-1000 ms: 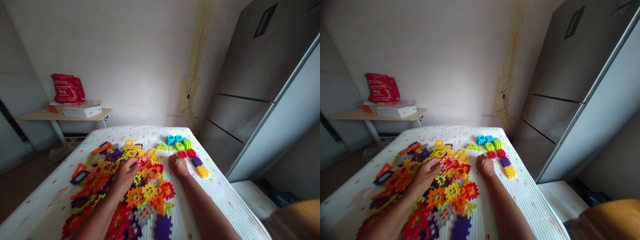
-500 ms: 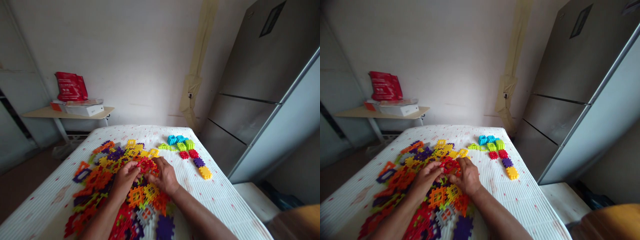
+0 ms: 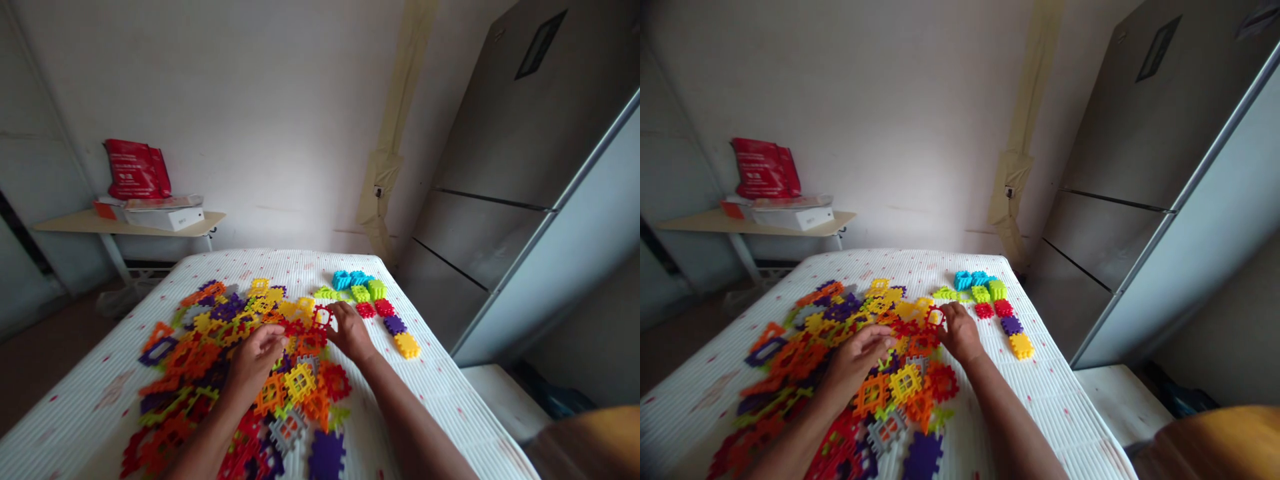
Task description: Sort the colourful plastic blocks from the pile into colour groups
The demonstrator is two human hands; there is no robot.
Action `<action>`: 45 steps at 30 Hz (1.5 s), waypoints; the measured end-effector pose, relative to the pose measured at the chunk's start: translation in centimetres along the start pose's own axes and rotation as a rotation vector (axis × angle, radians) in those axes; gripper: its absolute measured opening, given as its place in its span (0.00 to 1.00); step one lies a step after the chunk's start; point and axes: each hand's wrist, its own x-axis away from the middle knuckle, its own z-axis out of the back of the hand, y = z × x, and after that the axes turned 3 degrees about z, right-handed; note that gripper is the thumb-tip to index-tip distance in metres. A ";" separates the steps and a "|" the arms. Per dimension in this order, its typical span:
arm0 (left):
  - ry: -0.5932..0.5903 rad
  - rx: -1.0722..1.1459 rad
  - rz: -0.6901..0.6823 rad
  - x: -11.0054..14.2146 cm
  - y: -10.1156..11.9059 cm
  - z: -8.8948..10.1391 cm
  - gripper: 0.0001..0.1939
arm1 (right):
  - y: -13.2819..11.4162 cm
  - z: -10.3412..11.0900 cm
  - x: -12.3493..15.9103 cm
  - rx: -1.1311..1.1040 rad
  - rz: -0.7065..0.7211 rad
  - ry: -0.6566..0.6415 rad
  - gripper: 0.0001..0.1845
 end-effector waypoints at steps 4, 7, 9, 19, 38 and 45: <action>-0.008 -0.010 -0.026 -0.3 -0.8 0.2 0.18 | 3.6 0.9 0.3 0.184 -0.147 -0.158 0.21; -0.016 -0.018 -0.039 -0.5 -1.4 0.3 0.17 | 4.6 0.8 0.6 0.277 -0.227 -0.172 0.18; -0.016 -0.024 -0.041 -0.6 -1.6 0.3 0.17 | 4.5 0.6 0.7 0.338 -0.275 -0.145 0.16; -0.008 -0.048 -0.030 -0.4 -1.2 0.5 0.17 | 1.5 -1.6 0.6 0.379 -0.344 -0.144 0.09; 0.005 -0.118 -0.066 -0.6 -1.6 0.4 0.18 | 5.4 -3.1 0.3 0.360 -0.281 -0.038 0.09; 0.001 -0.308 -0.160 -0.6 -1.9 0.4 0.14 | 5.5 -3.0 0.4 0.319 -0.253 0.017 0.09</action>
